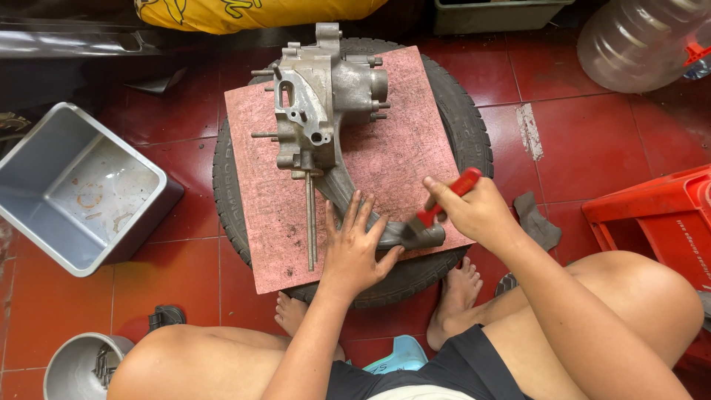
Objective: Cleaning and assembling motorcycle engine casing components using a brush and hammer on a workshop floor.
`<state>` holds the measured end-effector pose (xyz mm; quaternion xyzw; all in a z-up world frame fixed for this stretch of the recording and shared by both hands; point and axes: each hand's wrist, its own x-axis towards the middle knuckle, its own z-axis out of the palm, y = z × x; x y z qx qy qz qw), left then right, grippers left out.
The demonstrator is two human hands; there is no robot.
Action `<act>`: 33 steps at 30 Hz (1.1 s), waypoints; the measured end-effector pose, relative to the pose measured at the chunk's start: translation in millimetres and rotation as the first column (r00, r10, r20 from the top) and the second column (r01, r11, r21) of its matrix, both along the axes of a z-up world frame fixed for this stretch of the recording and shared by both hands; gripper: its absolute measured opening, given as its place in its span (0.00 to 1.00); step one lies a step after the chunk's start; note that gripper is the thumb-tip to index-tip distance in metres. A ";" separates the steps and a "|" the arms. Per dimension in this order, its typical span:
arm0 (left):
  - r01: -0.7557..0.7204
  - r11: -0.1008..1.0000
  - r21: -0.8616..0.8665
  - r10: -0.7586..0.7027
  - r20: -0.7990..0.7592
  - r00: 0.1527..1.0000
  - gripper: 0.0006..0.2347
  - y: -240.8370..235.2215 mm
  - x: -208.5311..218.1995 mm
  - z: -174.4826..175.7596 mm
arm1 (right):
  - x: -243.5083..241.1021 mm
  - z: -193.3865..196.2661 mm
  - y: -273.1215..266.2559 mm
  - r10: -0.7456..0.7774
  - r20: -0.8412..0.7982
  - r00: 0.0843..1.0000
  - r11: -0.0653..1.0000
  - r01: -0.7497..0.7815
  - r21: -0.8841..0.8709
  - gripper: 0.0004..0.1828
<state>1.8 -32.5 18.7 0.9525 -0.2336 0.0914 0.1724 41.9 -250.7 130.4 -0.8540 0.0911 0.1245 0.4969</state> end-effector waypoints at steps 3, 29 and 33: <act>0.001 1.000 -0.001 -0.001 0.006 1.000 0.23 -1.3 0.1 -2.0 | -4.4 11.9 4.2 0.018 -0.018 1.000 1.000 -0.018 0.024 0.21; 0.146 0.986 0.086 -0.153 0.078 0.985 0.22 -41.7 3.6 -7.2 | -32.1 -4.3 -46.6 -0.086 -0.011 0.996 0.996 0.087 0.029 0.21; 0.159 0.982 0.100 -0.167 0.076 0.983 0.22 -45.0 5.9 -3.8 | -34.5 -15.4 -53.0 -0.183 0.061 0.981 0.980 0.178 0.091 0.20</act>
